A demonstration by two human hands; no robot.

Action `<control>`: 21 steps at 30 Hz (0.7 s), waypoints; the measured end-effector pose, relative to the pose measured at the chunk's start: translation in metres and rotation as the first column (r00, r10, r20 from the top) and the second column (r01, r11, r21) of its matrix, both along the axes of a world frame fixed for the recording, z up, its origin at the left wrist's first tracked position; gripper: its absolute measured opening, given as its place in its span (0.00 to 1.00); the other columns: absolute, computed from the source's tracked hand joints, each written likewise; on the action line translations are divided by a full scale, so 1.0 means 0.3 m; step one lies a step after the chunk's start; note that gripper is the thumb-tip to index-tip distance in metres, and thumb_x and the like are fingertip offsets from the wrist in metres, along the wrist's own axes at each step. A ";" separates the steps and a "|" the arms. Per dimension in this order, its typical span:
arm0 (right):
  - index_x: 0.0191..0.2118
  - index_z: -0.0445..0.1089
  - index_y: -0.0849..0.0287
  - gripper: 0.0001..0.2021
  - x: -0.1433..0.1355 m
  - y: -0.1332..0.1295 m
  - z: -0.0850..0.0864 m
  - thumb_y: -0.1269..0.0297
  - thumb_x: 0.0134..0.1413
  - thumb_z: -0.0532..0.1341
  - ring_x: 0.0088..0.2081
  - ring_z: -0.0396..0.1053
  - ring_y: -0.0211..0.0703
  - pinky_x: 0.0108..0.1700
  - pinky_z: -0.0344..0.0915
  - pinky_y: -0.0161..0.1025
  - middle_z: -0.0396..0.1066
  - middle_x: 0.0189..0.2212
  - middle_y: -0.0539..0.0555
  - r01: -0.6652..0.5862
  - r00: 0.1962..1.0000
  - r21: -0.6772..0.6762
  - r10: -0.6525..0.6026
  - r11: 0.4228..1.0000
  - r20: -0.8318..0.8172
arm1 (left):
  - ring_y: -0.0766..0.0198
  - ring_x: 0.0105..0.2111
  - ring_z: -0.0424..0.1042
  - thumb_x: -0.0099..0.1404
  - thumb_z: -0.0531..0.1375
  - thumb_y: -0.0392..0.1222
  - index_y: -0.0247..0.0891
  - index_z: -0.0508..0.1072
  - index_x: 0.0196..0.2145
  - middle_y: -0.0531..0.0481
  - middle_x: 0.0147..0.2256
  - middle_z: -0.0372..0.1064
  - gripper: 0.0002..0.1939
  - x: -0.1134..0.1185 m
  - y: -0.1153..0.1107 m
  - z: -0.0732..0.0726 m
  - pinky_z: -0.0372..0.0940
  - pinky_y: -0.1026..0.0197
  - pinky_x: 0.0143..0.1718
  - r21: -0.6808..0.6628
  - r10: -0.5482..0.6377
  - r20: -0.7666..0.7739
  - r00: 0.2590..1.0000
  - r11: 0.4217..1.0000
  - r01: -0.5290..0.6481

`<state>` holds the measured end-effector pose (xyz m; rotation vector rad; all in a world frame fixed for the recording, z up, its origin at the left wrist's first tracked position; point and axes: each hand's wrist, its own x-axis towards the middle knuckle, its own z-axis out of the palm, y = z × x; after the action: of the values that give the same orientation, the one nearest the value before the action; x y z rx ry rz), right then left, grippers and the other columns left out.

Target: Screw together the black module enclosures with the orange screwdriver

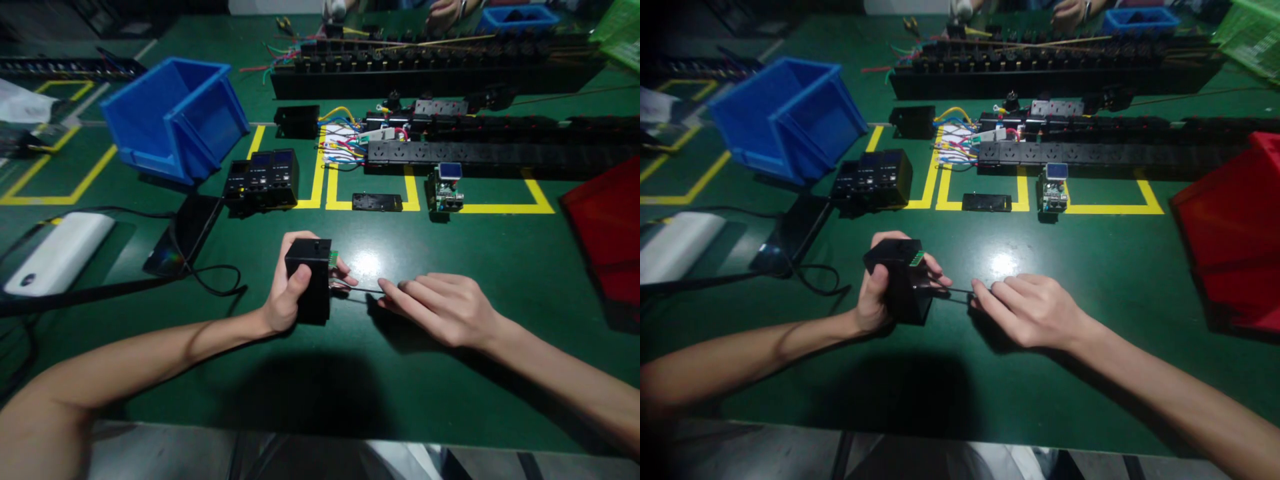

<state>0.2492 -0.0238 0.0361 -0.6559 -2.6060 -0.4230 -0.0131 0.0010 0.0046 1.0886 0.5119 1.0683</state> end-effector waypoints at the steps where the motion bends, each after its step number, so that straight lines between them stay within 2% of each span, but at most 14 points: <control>1: 0.48 0.74 0.71 0.11 -0.004 0.000 0.001 0.72 0.61 0.64 0.22 0.66 0.38 0.23 0.60 0.39 0.74 0.23 0.52 0.012 0.999 -0.036 -0.013 0.999 -0.035 | 0.49 0.40 0.80 0.69 0.56 0.60 0.44 0.54 0.52 0.45 0.41 0.73 0.23 0.000 0.001 0.001 0.76 0.41 0.42 -0.007 -0.006 -0.004 1.000 1.000 0.006; 3: 0.45 0.75 0.69 0.10 -0.013 -0.002 0.013 0.69 0.62 0.64 0.22 0.68 0.38 0.23 0.61 0.38 0.74 0.23 0.53 0.035 0.988 -0.207 -0.065 0.978 -0.139 | 0.48 0.40 0.80 0.69 0.55 0.61 0.45 0.54 0.52 0.44 0.41 0.73 0.23 0.000 0.002 0.001 0.76 0.42 0.40 -0.013 -0.014 -0.019 1.000 1.000 0.014; 4: 0.44 0.76 0.68 0.09 -0.018 -0.002 0.023 0.67 0.62 0.63 0.23 0.70 0.39 0.25 0.63 0.38 0.75 0.25 0.54 0.045 0.972 -0.339 -0.120 0.940 -0.203 | 0.48 0.40 0.80 0.69 0.54 0.61 0.45 0.54 0.52 0.44 0.41 0.73 0.23 0.000 0.002 0.002 0.76 0.43 0.39 -0.013 -0.012 -0.025 1.000 1.000 0.012; 5: 0.43 0.77 0.67 0.09 -0.022 -0.002 0.036 0.66 0.63 0.63 0.25 0.72 0.39 0.26 0.65 0.37 0.77 0.27 0.55 0.051 0.943 -0.491 -0.203 0.870 -0.263 | 0.49 0.39 0.80 0.69 0.54 0.61 0.45 0.54 0.52 0.44 0.41 0.73 0.23 0.001 0.001 0.002 0.77 0.44 0.39 -0.014 -0.008 -0.030 1.000 1.000 0.008; 6: 0.42 0.77 0.65 0.09 -0.025 0.000 0.050 0.65 0.63 0.62 0.27 0.74 0.40 0.28 0.67 0.36 0.78 0.29 0.56 0.040 0.900 -0.647 -0.308 0.762 -0.307 | 0.49 0.39 0.80 0.69 0.54 0.61 0.45 0.54 0.52 0.44 0.41 0.73 0.23 0.001 0.001 0.002 0.77 0.44 0.39 -0.013 -0.003 -0.032 0.999 1.000 0.002; 7: 0.40 0.78 0.64 0.10 -0.026 0.004 0.063 0.63 0.64 0.62 0.28 0.75 0.40 0.29 0.69 0.36 0.79 0.30 0.56 0.020 0.842 -0.787 -0.435 0.616 -0.318 | 0.49 0.39 0.80 0.69 0.55 0.61 0.45 0.54 0.52 0.44 0.42 0.73 0.23 0.002 0.001 0.002 0.77 0.45 0.38 -0.008 0.005 -0.033 0.999 1.000 -0.005; 9: 0.38 0.78 0.62 0.12 -0.027 0.018 0.082 0.58 0.63 0.62 0.25 0.75 0.39 0.26 0.69 0.34 0.79 0.29 0.54 -0.103 0.711 -0.954 -0.650 0.282 -0.269 | 0.49 0.39 0.81 0.69 0.54 0.61 0.45 0.54 0.52 0.44 0.42 0.73 0.23 0.002 -0.001 0.002 0.77 0.45 0.38 0.017 0.028 -0.030 0.999 0.999 -0.028; 10: 0.38 0.78 0.62 0.13 -0.026 0.027 0.086 0.56 0.62 0.63 0.24 0.74 0.38 0.25 0.69 0.34 0.78 0.28 0.54 -0.196 0.655 -0.972 -0.719 0.132 -0.230 | 0.49 0.39 0.81 0.69 0.54 0.61 0.45 0.54 0.52 0.43 0.42 0.73 0.23 0.002 -0.002 0.000 0.77 0.45 0.38 0.035 0.043 -0.026 0.999 0.998 -0.042; 11: 0.38 0.77 0.62 0.14 -0.025 0.036 0.086 0.54 0.62 0.63 0.23 0.74 0.38 0.25 0.69 0.33 0.78 0.27 0.54 -0.293 0.614 -0.956 -0.766 0.005 -0.192 | 0.49 0.39 0.81 0.69 0.54 0.61 0.45 0.54 0.52 0.43 0.42 0.73 0.23 0.002 -0.003 -0.002 0.77 0.46 0.38 0.056 0.057 -0.019 0.998 0.997 -0.056; 13: 0.39 0.77 0.63 0.15 -0.025 0.053 0.079 0.54 0.61 0.64 0.23 0.75 0.38 0.23 0.68 0.32 0.79 0.30 0.57 -0.436 0.576 -0.882 -0.808 -0.177 -0.123 | 0.50 0.39 0.80 0.69 0.55 0.60 0.44 0.55 0.52 0.42 0.42 0.74 0.23 0.001 -0.007 -0.007 0.77 0.46 0.38 0.098 0.071 -0.008 0.997 0.993 -0.070; 14: 0.40 0.76 0.64 0.15 -0.025 0.058 0.073 0.54 0.60 0.64 0.23 0.75 0.38 0.21 0.67 0.30 0.79 0.32 0.58 -0.471 0.576 -0.850 -0.812 -0.237 -0.092 | 0.50 0.39 0.80 0.69 0.56 0.59 0.43 0.55 0.52 0.42 0.42 0.74 0.23 0.001 -0.008 -0.010 0.77 0.46 0.38 0.119 0.069 -0.004 0.998 0.991 -0.068; 16: 0.41 0.76 0.65 0.15 -0.027 0.061 0.060 0.56 0.57 0.67 0.23 0.75 0.37 0.18 0.63 0.28 0.80 0.36 0.60 -0.481 0.602 -0.823 -0.797 -0.303 -0.058 | 0.50 0.39 0.80 0.69 0.57 0.58 0.43 0.56 0.53 0.41 0.42 0.74 0.23 0.000 -0.012 -0.015 0.77 0.46 0.38 0.157 0.056 0.005 0.998 0.986 -0.056; 18: 0.44 0.76 0.64 0.17 -0.028 0.058 0.052 0.58 0.53 0.70 0.23 0.76 0.37 0.17 0.61 0.26 0.80 0.36 0.60 -0.449 0.640 -0.840 -0.766 -0.305 -0.064 | 0.49 0.39 0.80 0.69 0.57 0.58 0.43 0.56 0.53 0.41 0.43 0.74 0.24 0.000 -0.014 -0.018 0.77 0.46 0.38 0.181 0.042 0.012 0.999 0.983 -0.044; 21: 0.45 0.76 0.63 0.18 -0.028 0.049 0.049 0.58 0.52 0.72 0.22 0.75 0.36 0.17 0.63 0.27 0.80 0.35 0.58 -0.398 0.690 -0.881 -0.717 -0.256 -0.103 | 0.50 0.39 0.80 0.69 0.56 0.58 0.44 0.55 0.53 0.42 0.43 0.74 0.23 -0.001 -0.016 -0.018 0.77 0.46 0.36 0.195 0.028 0.020 0.999 0.980 -0.031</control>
<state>0.2409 -0.0090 0.0507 -1.3314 -1.2820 1.9314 -0.0133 -0.0037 -0.0008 1.2457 0.4165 1.1715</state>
